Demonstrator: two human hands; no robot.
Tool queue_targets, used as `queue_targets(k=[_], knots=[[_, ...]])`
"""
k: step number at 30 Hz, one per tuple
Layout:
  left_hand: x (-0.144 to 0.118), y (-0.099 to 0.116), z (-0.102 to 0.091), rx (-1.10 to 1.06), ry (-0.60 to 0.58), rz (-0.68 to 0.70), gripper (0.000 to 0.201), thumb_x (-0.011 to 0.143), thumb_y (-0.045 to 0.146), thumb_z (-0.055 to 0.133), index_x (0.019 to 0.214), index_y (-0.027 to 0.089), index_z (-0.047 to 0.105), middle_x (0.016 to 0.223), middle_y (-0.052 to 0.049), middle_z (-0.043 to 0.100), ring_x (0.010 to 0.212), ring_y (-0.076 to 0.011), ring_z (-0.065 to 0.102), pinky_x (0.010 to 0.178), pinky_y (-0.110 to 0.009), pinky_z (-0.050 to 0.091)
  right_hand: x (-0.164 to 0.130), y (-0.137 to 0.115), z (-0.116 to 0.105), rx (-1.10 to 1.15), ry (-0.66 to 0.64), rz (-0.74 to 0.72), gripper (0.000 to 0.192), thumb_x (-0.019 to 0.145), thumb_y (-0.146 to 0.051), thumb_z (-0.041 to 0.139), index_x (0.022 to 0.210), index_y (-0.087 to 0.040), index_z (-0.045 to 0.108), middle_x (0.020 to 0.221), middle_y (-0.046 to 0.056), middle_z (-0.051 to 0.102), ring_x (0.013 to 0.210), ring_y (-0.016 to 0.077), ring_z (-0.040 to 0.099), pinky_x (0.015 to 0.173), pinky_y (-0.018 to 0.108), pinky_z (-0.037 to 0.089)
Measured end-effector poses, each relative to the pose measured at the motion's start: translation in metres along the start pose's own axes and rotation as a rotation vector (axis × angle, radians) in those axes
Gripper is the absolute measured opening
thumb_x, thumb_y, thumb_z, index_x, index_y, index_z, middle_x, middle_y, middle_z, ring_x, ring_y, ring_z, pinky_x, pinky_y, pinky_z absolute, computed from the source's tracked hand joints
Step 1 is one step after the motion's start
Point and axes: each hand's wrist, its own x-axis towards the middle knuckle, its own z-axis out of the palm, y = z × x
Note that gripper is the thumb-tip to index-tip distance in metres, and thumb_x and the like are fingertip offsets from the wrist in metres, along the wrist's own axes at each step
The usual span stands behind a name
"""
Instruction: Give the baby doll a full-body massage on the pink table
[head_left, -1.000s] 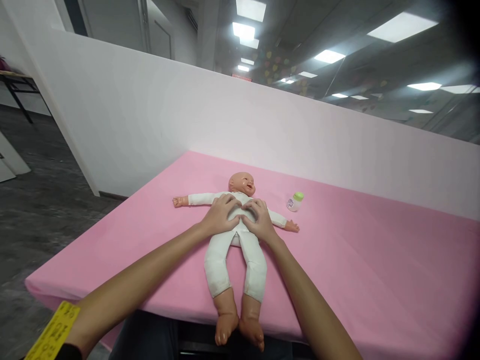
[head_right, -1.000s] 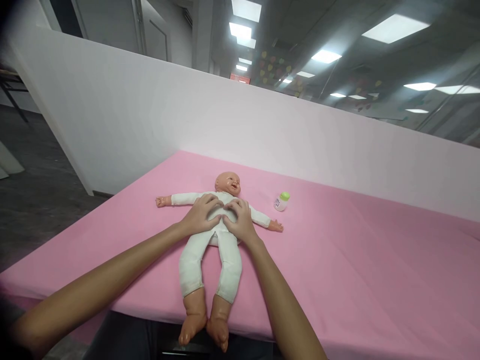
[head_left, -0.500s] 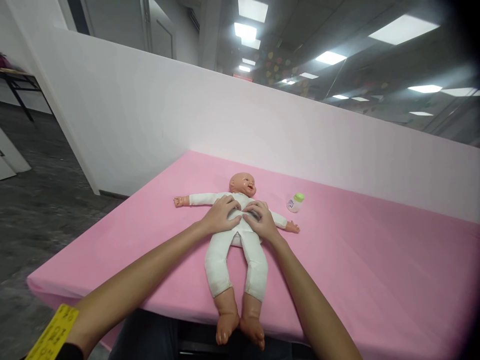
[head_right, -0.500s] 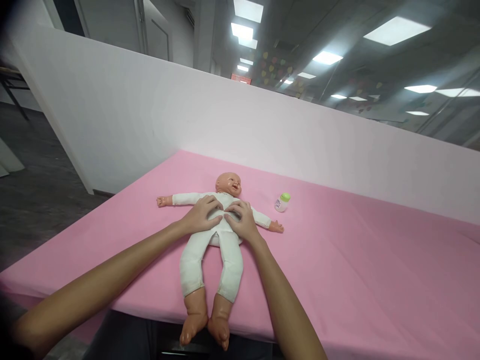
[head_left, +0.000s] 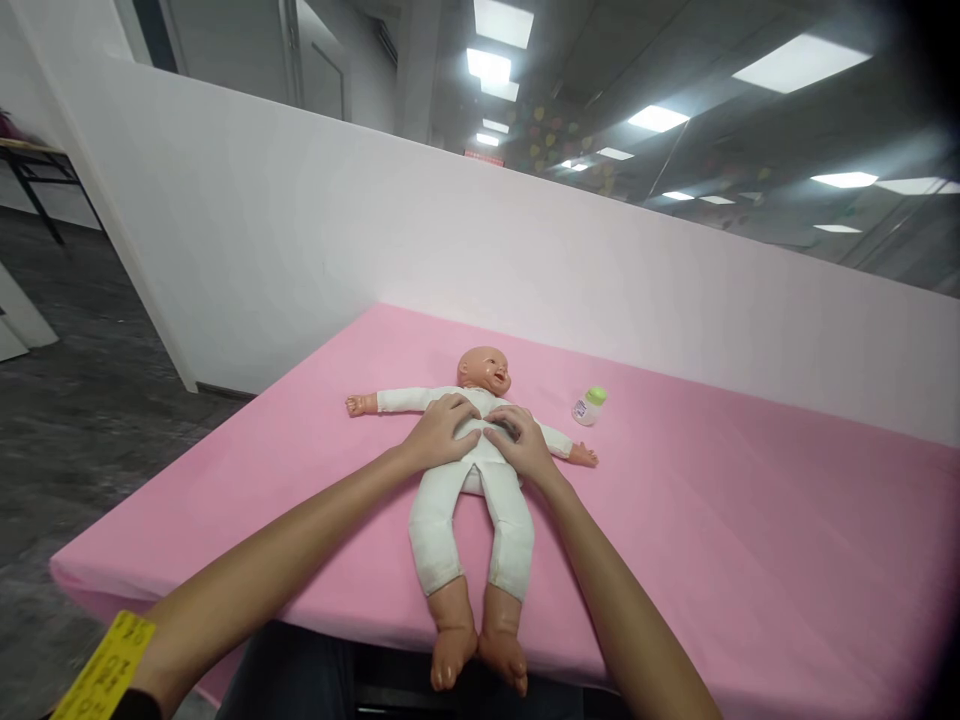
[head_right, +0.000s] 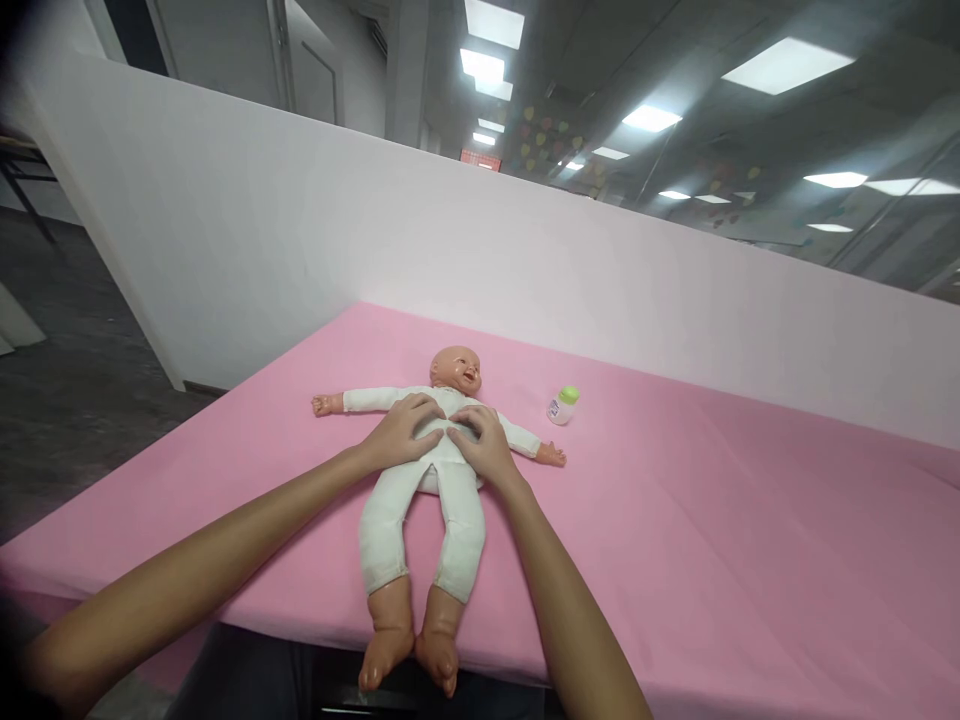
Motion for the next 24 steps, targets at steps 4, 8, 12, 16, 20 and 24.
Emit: queue_targets(k=[4,8,12,16,20,24], knots=[[0.001,0.004,0.000,-0.037,0.028,0.002,0.012,0.091,0.025,0.058,0.098,0.022,0.068,0.101,-0.006,0.065,0.101,-0.0242,0.061,0.098,-0.045,0.050,-0.002,-0.005,0.000,-0.031,0.014,-0.036,0.009,0.091,-0.033,0.068,0.096,-0.027,0.075,0.110,0.006,0.072,0.117,0.0282,0.060,0.107,0.050,0.048],[-0.001,-0.001,0.006,-0.034,0.063,-0.006,0.026,0.092,0.028,0.060,0.116,0.024,0.070,0.123,-0.009,0.065,0.121,-0.0276,0.059,0.110,-0.049,0.047,-0.008,-0.002,0.003,-0.061,0.000,-0.015,0.035,0.092,-0.040,0.068,0.125,-0.029,0.069,0.135,0.009,0.063,0.135,0.0304,0.052,0.118,0.055,0.041],[-0.002,-0.006,0.009,-0.020,0.026,-0.012,0.040,0.094,0.037,0.062,0.132,0.023,0.065,0.149,-0.012,0.055,0.140,-0.0319,0.049,0.121,-0.054,0.038,-0.011,0.003,0.004,-0.081,-0.019,0.060,0.054,0.091,-0.048,0.070,0.140,-0.029,0.060,0.151,0.011,0.053,0.144,0.0326,0.045,0.123,0.058,0.035],[-0.002,0.000,0.003,-0.003,0.001,-0.009,0.034,0.095,0.039,0.063,0.125,0.024,0.068,0.131,-0.011,0.062,0.126,-0.0303,0.057,0.111,-0.052,0.045,-0.009,-0.001,0.001,-0.104,-0.002,0.035,0.035,0.090,-0.045,0.073,0.122,-0.029,0.071,0.131,0.009,0.066,0.131,0.0326,0.053,0.115,0.057,0.043],[-0.002,0.008,-0.003,0.009,-0.005,-0.019,0.023,0.095,0.033,0.059,0.113,0.025,0.070,0.111,-0.008,0.063,0.112,-0.0279,0.060,0.102,-0.049,0.048,-0.007,-0.007,0.001,-0.113,0.039,0.007,0.023,0.089,-0.039,0.074,0.110,-0.030,0.074,0.119,0.008,0.068,0.121,0.0315,0.056,0.109,0.054,0.047],[-0.003,0.006,0.000,0.014,0.013,-0.007,0.024,0.094,0.032,0.059,0.115,0.025,0.070,0.118,-0.008,0.064,0.117,-0.0282,0.059,0.107,-0.049,0.046,-0.009,-0.008,0.004,-0.122,0.067,-0.031,0.019,0.091,-0.034,0.071,0.109,-0.030,0.074,0.116,0.008,0.067,0.118,0.0307,0.057,0.108,0.054,0.048]])
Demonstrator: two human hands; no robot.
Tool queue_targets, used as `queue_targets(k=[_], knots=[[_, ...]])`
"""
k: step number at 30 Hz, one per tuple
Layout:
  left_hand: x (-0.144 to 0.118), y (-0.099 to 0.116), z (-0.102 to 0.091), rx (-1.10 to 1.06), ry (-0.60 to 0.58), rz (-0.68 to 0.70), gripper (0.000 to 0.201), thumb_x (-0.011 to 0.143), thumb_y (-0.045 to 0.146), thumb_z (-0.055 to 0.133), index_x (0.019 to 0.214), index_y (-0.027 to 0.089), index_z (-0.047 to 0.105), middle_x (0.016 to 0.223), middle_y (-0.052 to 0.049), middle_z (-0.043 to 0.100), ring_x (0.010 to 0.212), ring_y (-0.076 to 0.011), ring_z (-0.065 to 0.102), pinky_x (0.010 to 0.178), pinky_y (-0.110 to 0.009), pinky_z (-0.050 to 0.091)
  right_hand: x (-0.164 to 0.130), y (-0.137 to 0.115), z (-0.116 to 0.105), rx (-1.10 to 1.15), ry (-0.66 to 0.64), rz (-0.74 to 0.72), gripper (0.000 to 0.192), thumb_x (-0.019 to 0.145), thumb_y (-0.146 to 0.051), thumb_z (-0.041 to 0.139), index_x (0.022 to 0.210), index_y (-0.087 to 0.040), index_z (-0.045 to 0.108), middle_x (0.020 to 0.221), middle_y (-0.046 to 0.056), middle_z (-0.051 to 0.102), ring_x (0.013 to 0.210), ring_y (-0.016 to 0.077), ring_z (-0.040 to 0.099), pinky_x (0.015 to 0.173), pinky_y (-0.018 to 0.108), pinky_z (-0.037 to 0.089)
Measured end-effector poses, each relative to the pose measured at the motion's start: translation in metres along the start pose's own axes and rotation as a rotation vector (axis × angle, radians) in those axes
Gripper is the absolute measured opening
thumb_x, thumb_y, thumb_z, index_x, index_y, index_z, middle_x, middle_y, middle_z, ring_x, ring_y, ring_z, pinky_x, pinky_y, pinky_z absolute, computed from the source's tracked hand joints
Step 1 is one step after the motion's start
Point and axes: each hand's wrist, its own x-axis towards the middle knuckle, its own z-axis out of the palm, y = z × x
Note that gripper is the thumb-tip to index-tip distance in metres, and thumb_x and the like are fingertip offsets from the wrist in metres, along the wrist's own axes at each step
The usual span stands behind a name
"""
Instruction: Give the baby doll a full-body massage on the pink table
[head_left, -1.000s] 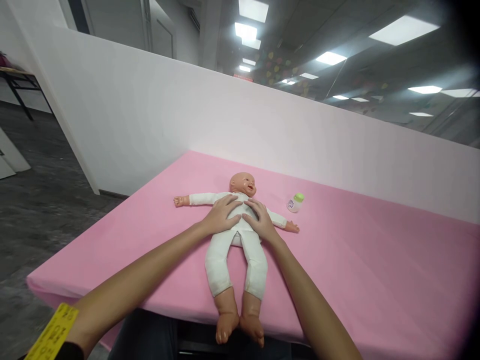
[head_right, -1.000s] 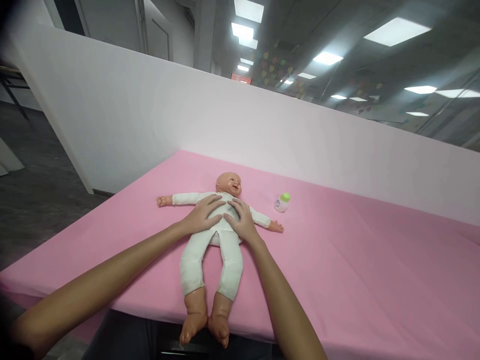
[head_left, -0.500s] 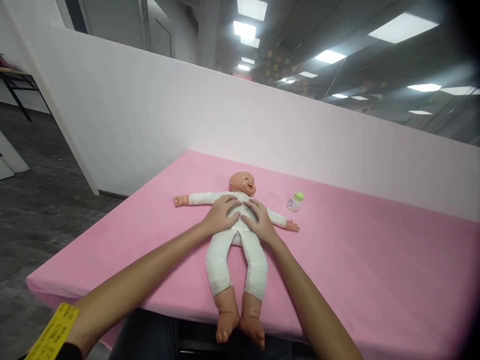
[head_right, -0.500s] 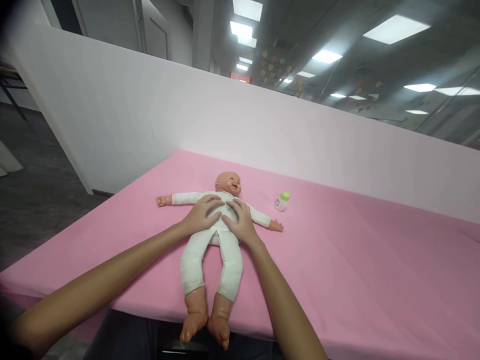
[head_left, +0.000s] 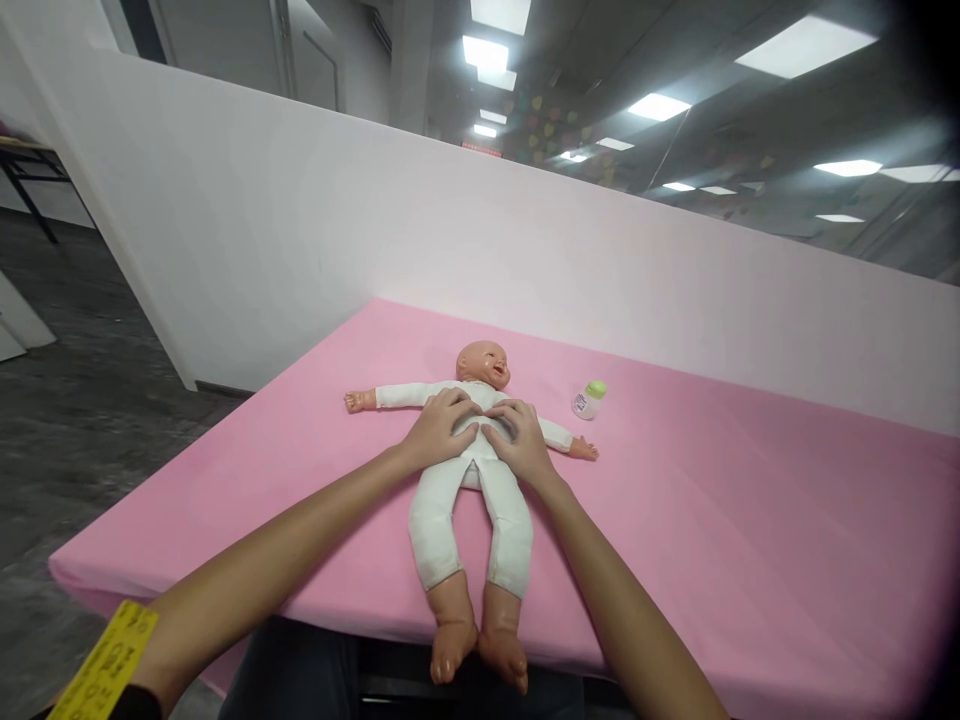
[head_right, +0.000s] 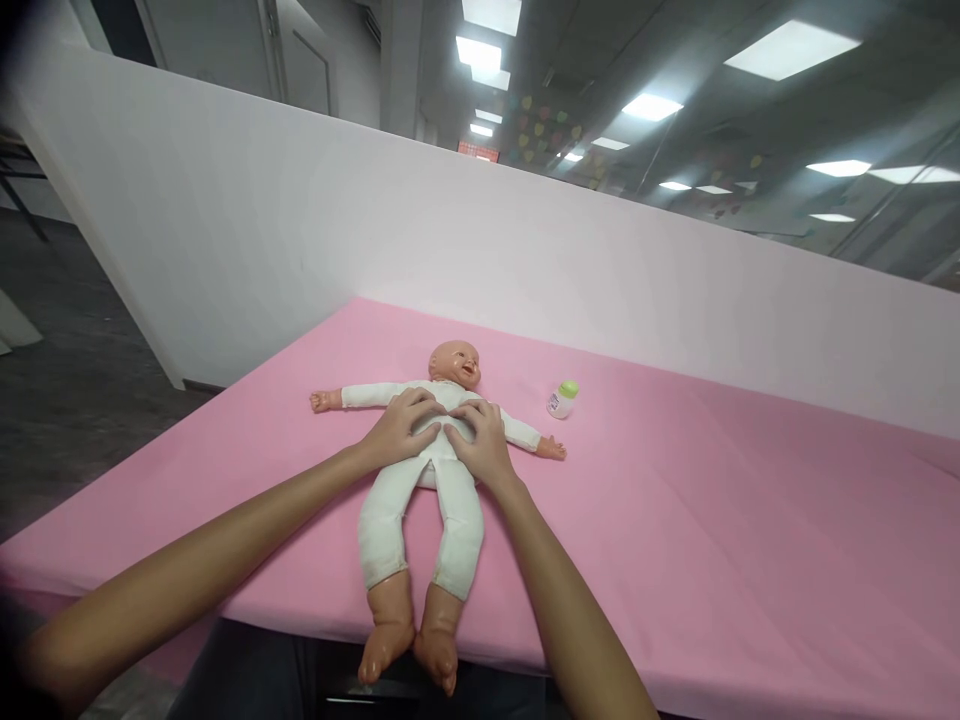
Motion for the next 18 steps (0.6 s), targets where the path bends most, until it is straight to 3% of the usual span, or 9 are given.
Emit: queue_targets(k=[5,10,14,18], knots=[[-0.001,-0.008,0.006,0.027,-0.013,-0.033,0.043,0.095,0.035,0.058,0.137,0.026,0.060,0.149,-0.011,0.052,0.141,-0.0328,0.046,0.118,-0.055,0.037,-0.002,0.005,0.005,0.035,-0.001,0.016,0.041,0.090,-0.035,0.069,0.131,-0.028,0.066,0.138,0.011,0.059,0.135,0.0318,0.051,0.119,0.056,0.039],[0.000,-0.003,0.000,0.020,-0.032,-0.031,0.029,0.094,0.034,0.060,0.120,0.025,0.068,0.121,-0.009,0.062,0.120,-0.0294,0.058,0.106,-0.051,0.046,0.000,0.001,0.003,0.009,-0.019,0.034,0.022,0.090,-0.034,0.070,0.112,-0.029,0.073,0.120,0.008,0.067,0.122,0.0309,0.056,0.111,0.055,0.045],[0.002,0.003,-0.004,0.001,-0.004,0.017,0.018,0.093,0.030,0.060,0.107,0.023,0.068,0.104,-0.006,0.062,0.104,-0.0254,0.060,0.099,-0.045,0.049,0.001,-0.006,0.002,-0.009,0.005,0.027,0.010,0.090,-0.031,0.069,0.099,-0.028,0.073,0.110,0.007,0.069,0.115,0.0304,0.058,0.106,0.054,0.047],[0.001,-0.001,0.001,-0.003,0.021,0.052,0.026,0.093,0.028,0.060,0.117,0.023,0.066,0.114,-0.008,0.063,0.112,-0.0264,0.059,0.105,-0.046,0.048,-0.002,0.000,0.007,-0.003,0.036,0.025,0.027,0.090,-0.033,0.069,0.116,-0.027,0.070,0.125,0.009,0.065,0.125,0.0310,0.055,0.113,0.054,0.044]])
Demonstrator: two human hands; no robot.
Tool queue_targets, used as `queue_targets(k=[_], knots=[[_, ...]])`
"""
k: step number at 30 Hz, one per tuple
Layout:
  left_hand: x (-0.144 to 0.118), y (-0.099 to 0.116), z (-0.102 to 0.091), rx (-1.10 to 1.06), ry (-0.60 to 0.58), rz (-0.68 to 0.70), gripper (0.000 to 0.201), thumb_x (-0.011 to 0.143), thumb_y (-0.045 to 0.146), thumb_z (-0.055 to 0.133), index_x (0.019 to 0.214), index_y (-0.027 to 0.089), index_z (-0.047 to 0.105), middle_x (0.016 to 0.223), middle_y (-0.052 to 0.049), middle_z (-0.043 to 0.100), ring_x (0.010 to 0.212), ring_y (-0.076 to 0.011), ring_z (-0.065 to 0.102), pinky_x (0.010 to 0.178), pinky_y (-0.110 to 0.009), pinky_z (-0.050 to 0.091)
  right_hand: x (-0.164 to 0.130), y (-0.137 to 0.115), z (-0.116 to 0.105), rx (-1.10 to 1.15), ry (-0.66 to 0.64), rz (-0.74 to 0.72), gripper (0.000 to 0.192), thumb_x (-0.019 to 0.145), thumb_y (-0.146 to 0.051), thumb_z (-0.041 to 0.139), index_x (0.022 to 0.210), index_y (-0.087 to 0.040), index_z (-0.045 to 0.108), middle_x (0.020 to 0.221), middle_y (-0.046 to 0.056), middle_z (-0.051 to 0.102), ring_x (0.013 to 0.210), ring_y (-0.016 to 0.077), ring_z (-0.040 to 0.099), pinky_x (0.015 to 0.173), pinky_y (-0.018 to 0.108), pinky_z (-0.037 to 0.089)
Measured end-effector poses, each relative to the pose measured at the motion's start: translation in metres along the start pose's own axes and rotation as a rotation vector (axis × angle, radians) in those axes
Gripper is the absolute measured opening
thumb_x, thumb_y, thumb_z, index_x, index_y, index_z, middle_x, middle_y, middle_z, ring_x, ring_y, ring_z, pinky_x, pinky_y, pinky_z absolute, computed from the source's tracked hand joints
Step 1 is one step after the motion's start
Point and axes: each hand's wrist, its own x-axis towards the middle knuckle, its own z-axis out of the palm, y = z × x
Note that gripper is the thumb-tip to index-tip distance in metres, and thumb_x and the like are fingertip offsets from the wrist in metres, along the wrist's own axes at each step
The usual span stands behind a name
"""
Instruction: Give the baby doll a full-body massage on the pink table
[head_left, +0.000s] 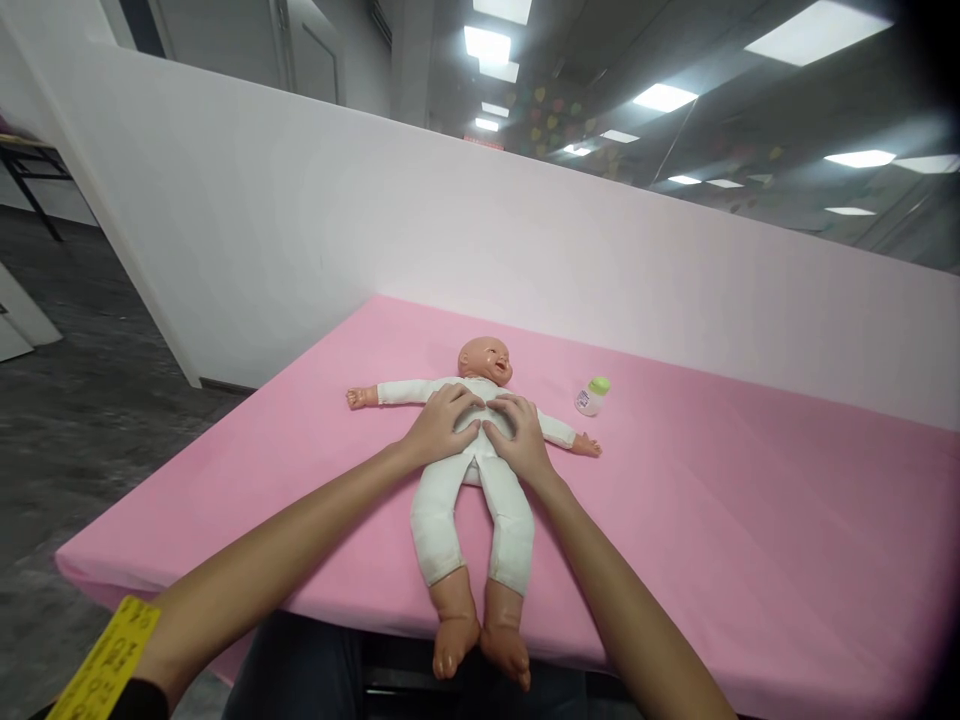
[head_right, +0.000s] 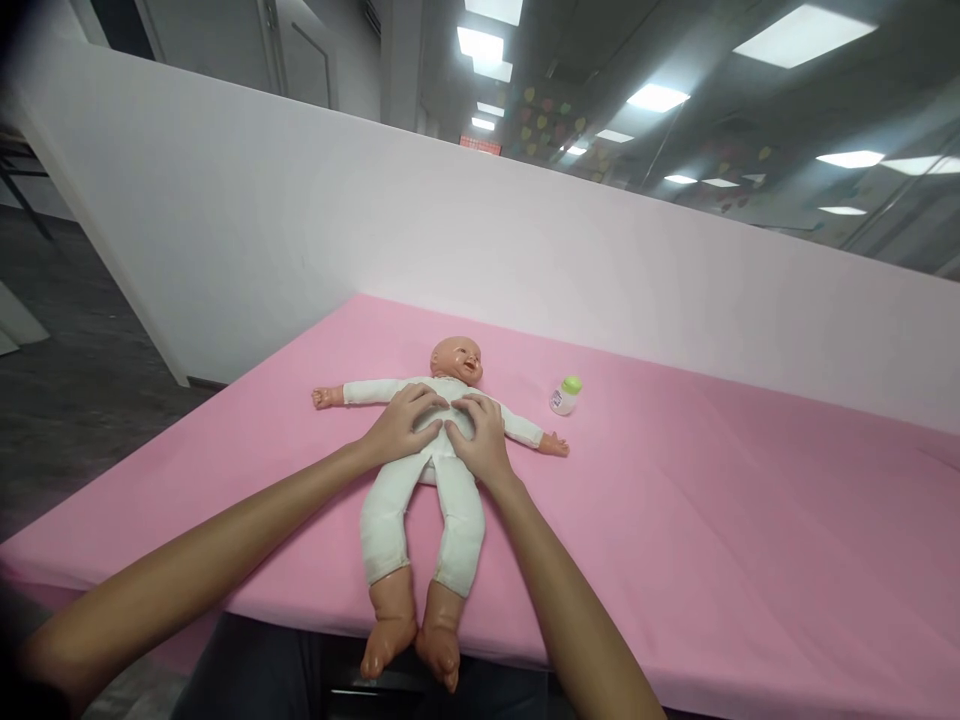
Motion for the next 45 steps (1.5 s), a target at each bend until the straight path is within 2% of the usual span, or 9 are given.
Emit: queue_targets(k=[6,13,17,21,25,31,37,41,45], knots=[[-0.004,-0.012,0.009,0.025,0.002,-0.071,0.047,0.095,0.035,0.060,0.140,0.020,0.059,0.152,-0.015,0.049,0.144,-0.0344,0.043,0.121,-0.056,0.034,-0.001,0.011,0.002,0.019,-0.045,0.022,0.045,0.092,-0.037,0.066,0.135,-0.025,0.063,0.146,0.012,0.056,0.140,0.0307,0.048,0.121,0.054,0.036],[0.000,-0.001,-0.003,0.005,-0.010,-0.008,0.023,0.093,0.030,0.062,0.113,0.024,0.071,0.111,-0.008,0.064,0.108,-0.0259,0.060,0.102,-0.046,0.049,0.003,-0.007,-0.009,0.011,-0.049,-0.052,0.017,0.092,-0.030,0.068,0.108,-0.025,0.073,0.116,0.007,0.069,0.118,0.0281,0.057,0.108,0.048,0.046],[0.001,0.002,-0.005,-0.023,0.005,0.011,0.018,0.091,0.025,0.061,0.106,0.022,0.070,0.102,-0.006,0.064,0.100,-0.0236,0.061,0.095,-0.042,0.051,0.003,-0.006,-0.010,0.015,-0.051,-0.070,0.019,0.092,-0.029,0.068,0.110,-0.025,0.072,0.117,0.008,0.068,0.120,0.0284,0.057,0.109,0.048,0.046],[-0.002,-0.004,0.000,0.021,0.017,-0.016,0.031,0.092,0.029,0.063,0.122,0.022,0.069,0.127,-0.011,0.062,0.123,-0.0295,0.057,0.108,-0.048,0.046,0.002,0.006,-0.007,0.031,-0.098,-0.042,0.049,0.092,-0.036,0.068,0.140,-0.027,0.060,0.143,0.011,0.058,0.138,0.0307,0.048,0.119,0.053,0.038],[-0.003,-0.011,-0.001,0.060,-0.052,-0.072,0.046,0.096,0.038,0.061,0.141,0.026,0.063,0.151,-0.014,0.050,0.143,-0.0363,0.043,0.117,-0.057,0.037,0.002,0.012,-0.005,0.054,-0.115,-0.021,0.044,0.094,-0.038,0.067,0.136,-0.028,0.064,0.146,0.011,0.055,0.141,0.0305,0.046,0.123,0.053,0.034],[-0.001,-0.003,-0.014,0.012,-0.079,-0.063,0.031,0.094,0.036,0.062,0.122,0.026,0.072,0.119,-0.009,0.064,0.118,-0.0299,0.058,0.108,-0.050,0.045,0.004,0.003,-0.008,0.059,-0.091,-0.035,0.024,0.093,-0.036,0.071,0.115,-0.028,0.074,0.124,0.008,0.062,0.125,0.0285,0.053,0.114,0.050,0.042],[-0.001,-0.006,-0.033,-0.050,-0.083,-0.027,0.022,0.093,0.033,0.059,0.108,0.023,0.072,0.104,-0.006,0.067,0.104,-0.0258,0.061,0.095,-0.041,0.049,0.007,0.005,-0.022,0.140,-0.152,-0.044,0.021,0.094,-0.034,0.066,0.112,-0.026,0.074,0.120,0.008,0.065,0.113,0.0252,0.060,0.103,0.044,0.050],[-0.001,-0.027,-0.057,0.095,-0.035,-0.164,0.027,0.094,0.040,0.055,0.107,0.024,0.073,0.106,-0.008,0.068,0.106,-0.0286,0.060,0.097,-0.044,0.046,0.008,0.020,-0.040,0.151,-0.168,0.061,0.024,0.093,-0.036,0.063,0.111,-0.023,0.073,0.113,0.008,0.066,0.097,0.0221,0.065,0.087,0.038,0.055],[-0.004,-0.050,-0.083,0.383,-0.032,-0.479,0.047,0.090,0.047,0.054,0.130,0.025,0.067,0.133,-0.014,0.062,0.128,-0.0376,0.051,0.107,-0.054,0.038,0.006,0.044,-0.067,0.008,-0.129,0.197,0.034,0.091,-0.045,0.063,0.115,-0.023,0.072,0.122,0.009,0.067,0.111,0.0269,0.064,0.098,0.043,0.052]])
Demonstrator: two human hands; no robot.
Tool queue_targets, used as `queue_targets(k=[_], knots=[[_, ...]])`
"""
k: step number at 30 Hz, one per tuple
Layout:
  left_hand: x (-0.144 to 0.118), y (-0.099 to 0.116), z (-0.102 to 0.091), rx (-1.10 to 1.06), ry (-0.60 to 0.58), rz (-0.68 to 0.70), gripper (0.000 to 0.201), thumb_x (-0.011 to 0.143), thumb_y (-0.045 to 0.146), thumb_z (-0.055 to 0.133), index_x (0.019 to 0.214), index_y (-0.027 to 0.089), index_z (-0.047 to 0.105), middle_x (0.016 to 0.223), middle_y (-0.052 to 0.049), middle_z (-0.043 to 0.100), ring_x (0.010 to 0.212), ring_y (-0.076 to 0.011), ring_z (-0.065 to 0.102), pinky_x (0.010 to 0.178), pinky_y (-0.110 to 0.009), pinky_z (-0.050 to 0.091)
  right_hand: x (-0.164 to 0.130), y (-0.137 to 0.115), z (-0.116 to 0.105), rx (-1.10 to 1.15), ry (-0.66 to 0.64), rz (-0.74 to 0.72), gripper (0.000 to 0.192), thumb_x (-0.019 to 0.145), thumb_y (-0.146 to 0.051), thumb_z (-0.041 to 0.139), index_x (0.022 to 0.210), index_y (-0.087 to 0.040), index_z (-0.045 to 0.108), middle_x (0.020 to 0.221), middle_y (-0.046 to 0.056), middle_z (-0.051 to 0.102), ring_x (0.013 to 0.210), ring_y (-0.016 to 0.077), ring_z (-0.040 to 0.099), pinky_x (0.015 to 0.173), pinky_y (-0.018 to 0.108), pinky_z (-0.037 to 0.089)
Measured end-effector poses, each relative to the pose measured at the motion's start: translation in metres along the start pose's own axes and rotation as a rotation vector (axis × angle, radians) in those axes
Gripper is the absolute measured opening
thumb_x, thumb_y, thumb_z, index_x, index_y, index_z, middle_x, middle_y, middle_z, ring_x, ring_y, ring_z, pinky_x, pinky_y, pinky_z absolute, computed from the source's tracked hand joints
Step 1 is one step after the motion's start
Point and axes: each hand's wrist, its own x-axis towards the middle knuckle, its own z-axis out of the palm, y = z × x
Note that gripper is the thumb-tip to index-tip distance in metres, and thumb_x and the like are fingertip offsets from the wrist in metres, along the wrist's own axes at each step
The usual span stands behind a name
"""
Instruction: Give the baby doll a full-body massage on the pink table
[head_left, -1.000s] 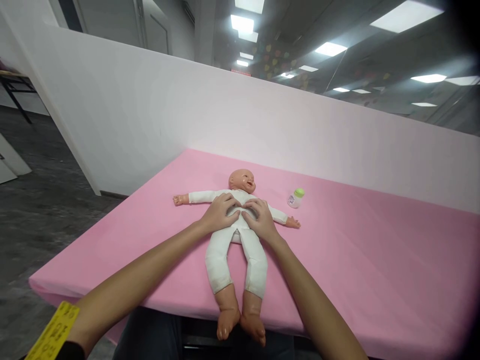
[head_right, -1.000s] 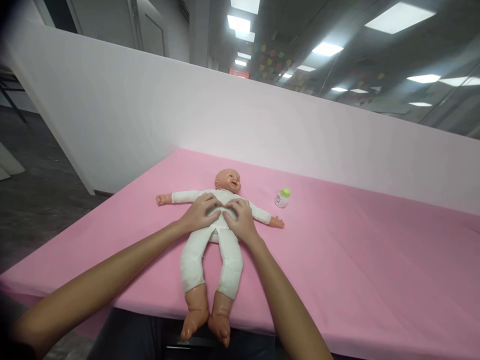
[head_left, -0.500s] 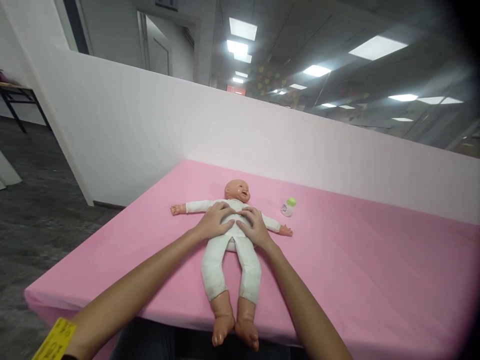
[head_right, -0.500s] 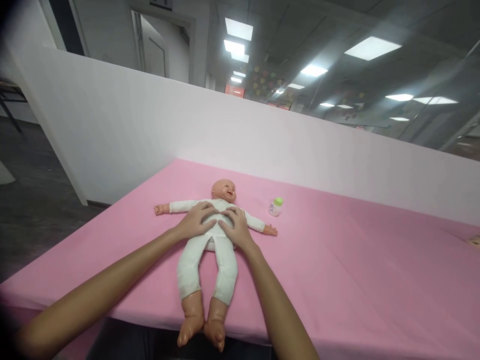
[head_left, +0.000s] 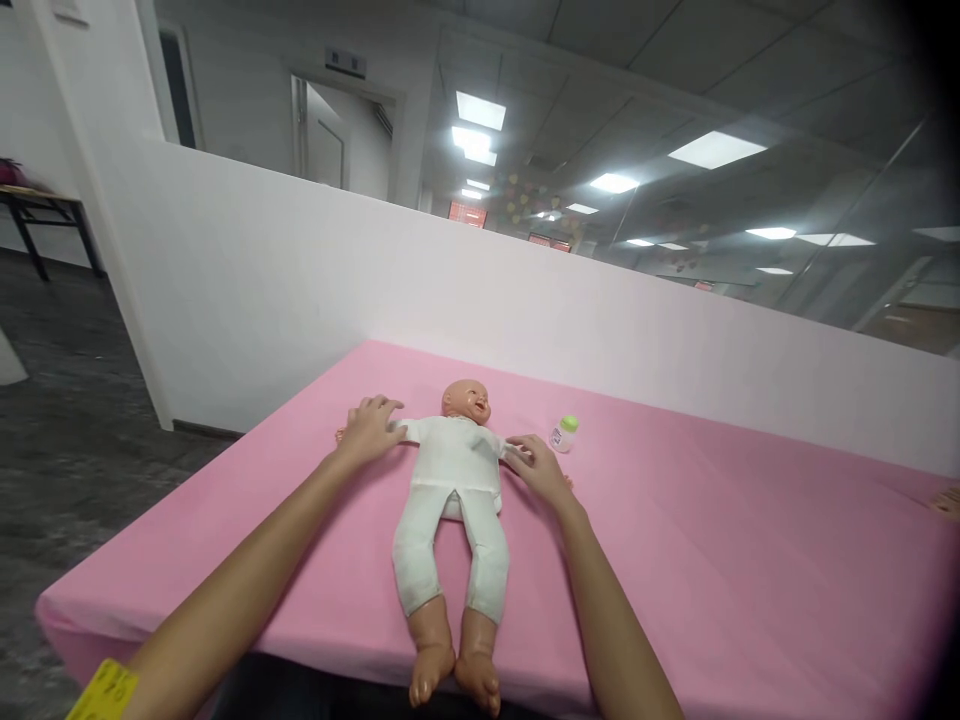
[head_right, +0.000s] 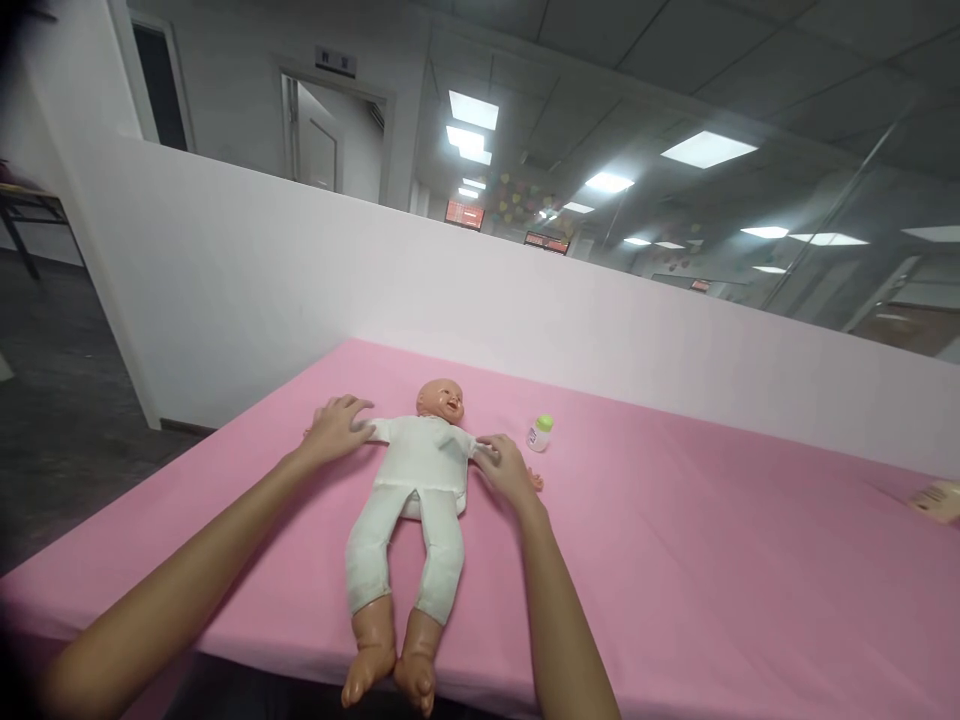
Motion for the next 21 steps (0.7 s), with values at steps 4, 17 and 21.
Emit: queue_targets(k=[4,17,21], knots=[[0.002,-0.021,-0.009,0.135,-0.159,-0.214,0.072,0.079,0.064,0.062,0.138,0.022,0.064,0.140,-0.020,0.058,0.130,-0.0451,0.047,0.106,-0.060,0.036,-0.006,0.024,-0.035,-0.163,0.042,0.227,0.046,0.084,-0.049,0.066,0.123,-0.025,0.072,0.135,0.010,0.065,0.133,0.0332,0.055,0.111,0.049,0.044],[0.005,-0.043,-0.029,-0.159,-0.204,-0.333,0.041,0.053,0.055,0.083,0.081,0.027,0.076,0.087,-0.008,0.075,0.079,-0.0322,0.069,0.073,-0.037,0.048,-0.022,0.033,-0.076,-0.004,-0.199,0.544,0.052,0.058,-0.029,0.087,0.109,-0.020,0.079,0.101,0.009,0.078,0.092,0.0274,0.071,0.082,0.036,0.054],[0.007,-0.048,-0.040,-0.369,-0.089,-0.390,0.061,0.054,0.059,0.086,0.104,0.025,0.077,0.090,-0.006,0.075,0.078,-0.0276,0.070,0.066,-0.031,0.048,-0.025,0.030,-0.081,0.044,-0.251,0.487,0.035,0.064,-0.033,0.085,0.096,-0.019,0.080,0.094,0.008,0.077,0.085,0.0246,0.068,0.078,0.035,0.052]])
